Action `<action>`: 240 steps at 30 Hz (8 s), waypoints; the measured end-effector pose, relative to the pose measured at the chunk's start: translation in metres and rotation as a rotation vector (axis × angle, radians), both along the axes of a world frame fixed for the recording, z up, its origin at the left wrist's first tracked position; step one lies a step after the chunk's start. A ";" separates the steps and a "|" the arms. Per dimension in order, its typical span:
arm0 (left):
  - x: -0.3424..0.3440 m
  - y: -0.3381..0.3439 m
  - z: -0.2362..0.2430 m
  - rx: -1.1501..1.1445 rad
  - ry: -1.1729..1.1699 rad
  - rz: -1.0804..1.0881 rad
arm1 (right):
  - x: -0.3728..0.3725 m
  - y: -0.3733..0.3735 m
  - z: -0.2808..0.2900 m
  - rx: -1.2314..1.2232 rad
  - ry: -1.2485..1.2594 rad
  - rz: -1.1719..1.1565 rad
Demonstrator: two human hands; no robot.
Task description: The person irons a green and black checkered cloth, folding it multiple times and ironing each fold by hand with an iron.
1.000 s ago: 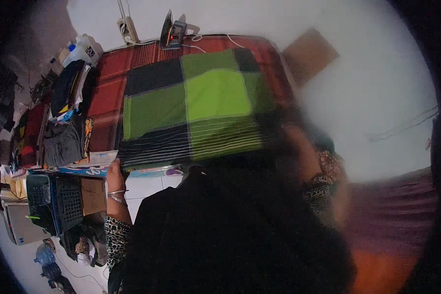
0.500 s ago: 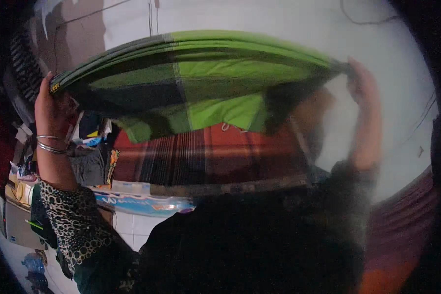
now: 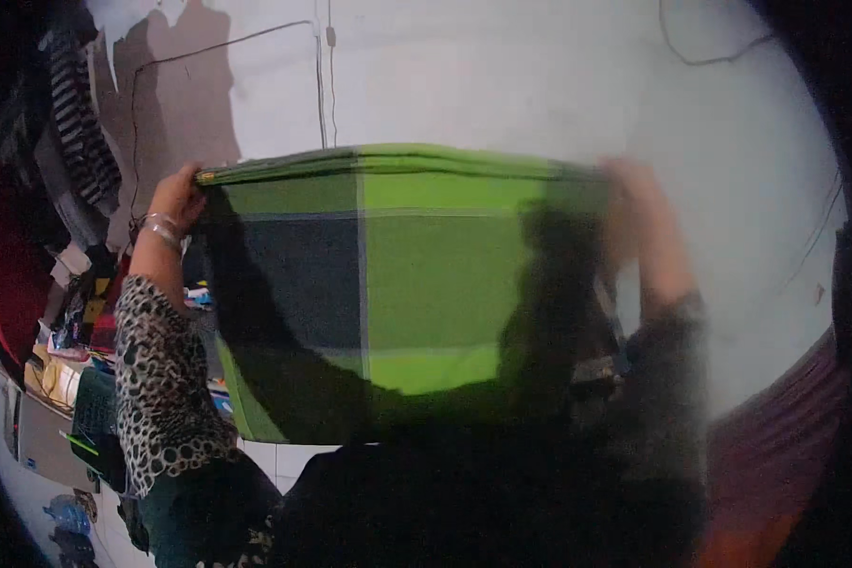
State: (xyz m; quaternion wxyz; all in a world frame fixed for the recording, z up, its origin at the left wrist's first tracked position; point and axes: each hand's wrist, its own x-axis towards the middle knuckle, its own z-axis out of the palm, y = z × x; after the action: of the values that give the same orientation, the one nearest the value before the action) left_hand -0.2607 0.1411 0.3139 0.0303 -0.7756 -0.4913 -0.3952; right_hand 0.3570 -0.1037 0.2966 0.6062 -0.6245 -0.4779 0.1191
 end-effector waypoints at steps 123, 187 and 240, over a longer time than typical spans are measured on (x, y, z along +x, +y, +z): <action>-0.017 -0.098 -0.359 -0.380 0.217 0.308 | 0.032 -0.039 -0.330 -0.906 -0.604 -0.043; 0.169 0.292 -0.327 -0.463 -0.085 0.450 | 0.193 0.334 -0.345 -0.894 -0.301 -0.470; 0.182 0.292 -0.307 -0.568 -0.097 0.543 | 0.178 0.323 -0.294 -0.476 -0.146 -0.144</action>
State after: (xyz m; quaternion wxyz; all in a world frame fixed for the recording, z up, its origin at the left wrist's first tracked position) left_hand -0.0791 0.4334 0.0074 -0.1052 -0.5755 -0.7691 -0.2576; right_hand 0.5350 0.2193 0.0029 0.4129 -0.7890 -0.4332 0.1390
